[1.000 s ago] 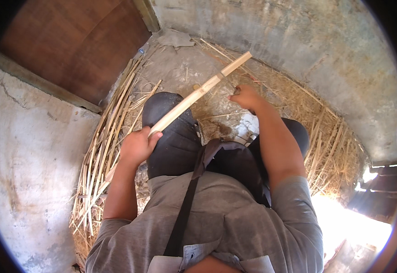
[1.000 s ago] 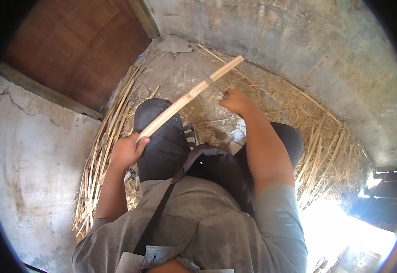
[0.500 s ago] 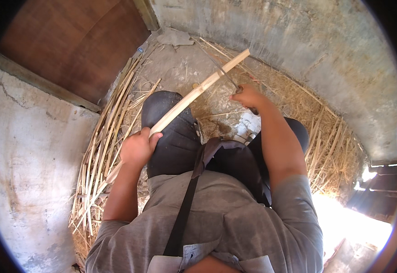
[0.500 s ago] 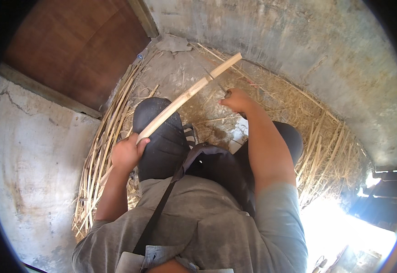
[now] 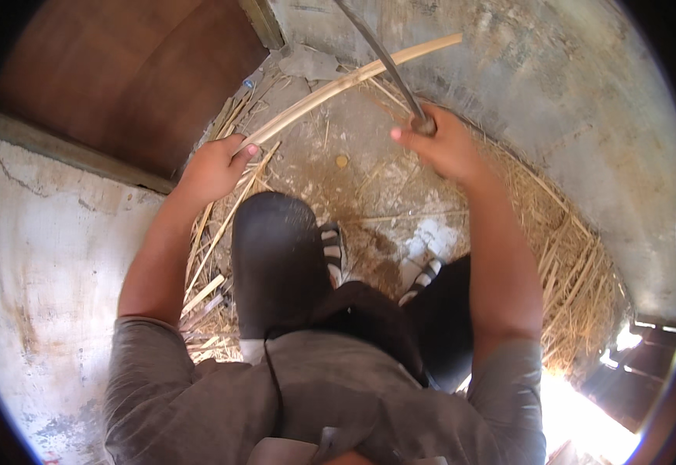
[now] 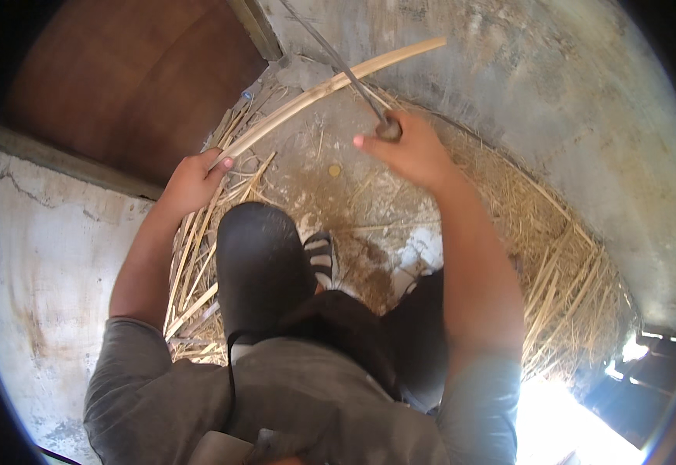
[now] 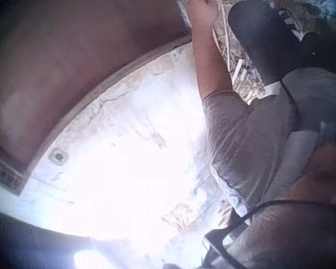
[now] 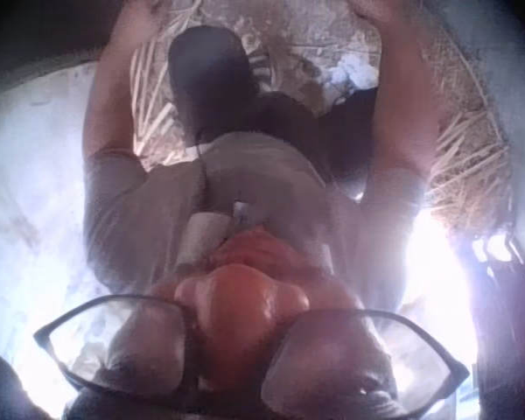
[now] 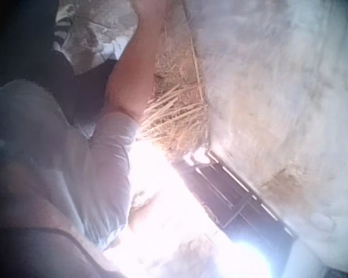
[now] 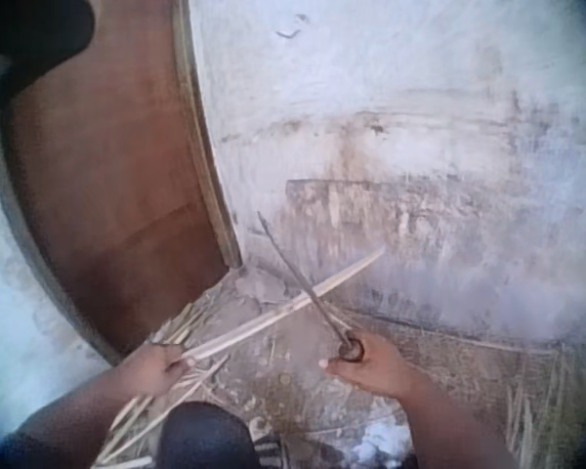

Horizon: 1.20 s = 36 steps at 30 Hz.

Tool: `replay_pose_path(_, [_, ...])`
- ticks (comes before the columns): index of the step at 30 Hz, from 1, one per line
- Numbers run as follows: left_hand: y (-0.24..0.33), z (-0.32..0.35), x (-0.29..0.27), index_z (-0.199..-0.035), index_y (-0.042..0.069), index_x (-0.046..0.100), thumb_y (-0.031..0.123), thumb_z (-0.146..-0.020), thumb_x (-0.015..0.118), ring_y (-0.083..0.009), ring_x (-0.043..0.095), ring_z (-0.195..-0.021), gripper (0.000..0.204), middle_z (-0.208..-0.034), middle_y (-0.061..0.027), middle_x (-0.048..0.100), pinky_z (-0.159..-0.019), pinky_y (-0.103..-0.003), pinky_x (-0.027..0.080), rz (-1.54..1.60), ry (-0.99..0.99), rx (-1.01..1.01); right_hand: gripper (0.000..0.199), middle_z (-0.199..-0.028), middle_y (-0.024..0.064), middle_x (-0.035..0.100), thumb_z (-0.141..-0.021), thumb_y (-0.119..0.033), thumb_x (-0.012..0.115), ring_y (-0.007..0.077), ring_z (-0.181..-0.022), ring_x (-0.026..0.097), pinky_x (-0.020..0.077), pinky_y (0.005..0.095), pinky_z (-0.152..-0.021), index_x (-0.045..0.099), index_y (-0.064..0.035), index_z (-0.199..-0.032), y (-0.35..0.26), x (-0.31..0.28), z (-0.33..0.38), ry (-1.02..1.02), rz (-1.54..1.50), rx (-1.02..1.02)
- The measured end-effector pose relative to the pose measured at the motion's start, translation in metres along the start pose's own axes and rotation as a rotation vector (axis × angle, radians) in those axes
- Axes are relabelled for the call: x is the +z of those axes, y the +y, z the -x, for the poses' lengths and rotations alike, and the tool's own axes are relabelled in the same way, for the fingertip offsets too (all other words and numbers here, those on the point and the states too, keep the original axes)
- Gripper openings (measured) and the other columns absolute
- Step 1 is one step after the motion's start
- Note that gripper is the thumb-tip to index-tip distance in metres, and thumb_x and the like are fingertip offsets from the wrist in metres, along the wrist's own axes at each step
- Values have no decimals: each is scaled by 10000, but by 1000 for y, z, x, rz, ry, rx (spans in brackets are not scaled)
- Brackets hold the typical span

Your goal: The person sits on the floor and uses a knife to shave and smooth a long bamboo stick held against their leg. They repeatedly scrape the surface of the stick with the blade, rotating it to work different sides, while surrounded by straw and other bamboo pieces.

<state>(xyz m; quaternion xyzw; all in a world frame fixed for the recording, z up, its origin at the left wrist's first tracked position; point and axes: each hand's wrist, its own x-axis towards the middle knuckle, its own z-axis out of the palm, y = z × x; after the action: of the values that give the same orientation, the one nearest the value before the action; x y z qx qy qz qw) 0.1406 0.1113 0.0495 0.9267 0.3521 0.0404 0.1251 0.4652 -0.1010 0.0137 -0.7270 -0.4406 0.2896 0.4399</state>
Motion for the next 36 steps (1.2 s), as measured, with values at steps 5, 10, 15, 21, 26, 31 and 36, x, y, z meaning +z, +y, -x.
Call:
replay_pose_path(5, [-16,-67,6,-984,0,598,380,-1071,558,-269,609,-667,392,-702,-156,602,-683,-431,493,120,-139,-28,498,-772,79,639,-809,-423,860,174,-696,599,487,360,-657,666,6,-972,36,-4,-17,-18,-48,16])
replay_pose_path(10, [-12,-67,9,-971,1,596,359,-1067,560,-305,610,-690,373,-737,-181,634,-697,-446,486,292,-97,-128,488,-756,100,635,-819,-410,849,175,-697,593,474,369,-646,635,9,-949,54,-2,-24,-51,-53,7])
replay_pose_path(15, [6,6,-12,-940,0,603,353,-1065,558,-378,617,-695,377,-746,-221,630,-682,-473,484,91,15,-147,477,-703,101,610,-832,-399,829,221,-661,593,455,382,-620,657,14,-1000,39,3,-11,-78,-7,-48])
replay_pose_path(21, [25,169,6,-902,-5,612,346,-1057,558,-448,638,-709,387,-737,-244,632,-663,-519,481,58,93,-288,411,-685,136,626,-855,-349,807,251,-640,619,466,408,-612,671,-11,-1046,-3,12,39,-173,236,-160])
replay_pose_path(26, [50,250,23,-854,-11,592,297,-1044,577,-472,629,-699,362,-726,-260,625,-644,-533,469,97,116,-333,394,-785,226,677,-857,-356,761,415,-775,686,525,488,-710,690,-29,-1065,-21,32,93,-149,342,-244])
replay_pose_path(31, [55,289,29,-855,-15,594,279,-1038,580,-498,644,-738,347,-748,-283,643,-668,-564,480,74,131,-316,432,-878,222,708,-816,-414,777,418,-888,699,543,498,-780,702,-57,-1047,-12,72,112,-246,354,-306])
replay_pose_path(36, [51,274,36,-860,-8,604,286,-1024,593,-509,653,-741,337,-747,-279,658,-672,-575,502,29,83,-316,462,-934,201,717,-785,-432,791,420,-938,691,539,501,-815,705,-73,-1063,-16,88,112,-396,430,-263])
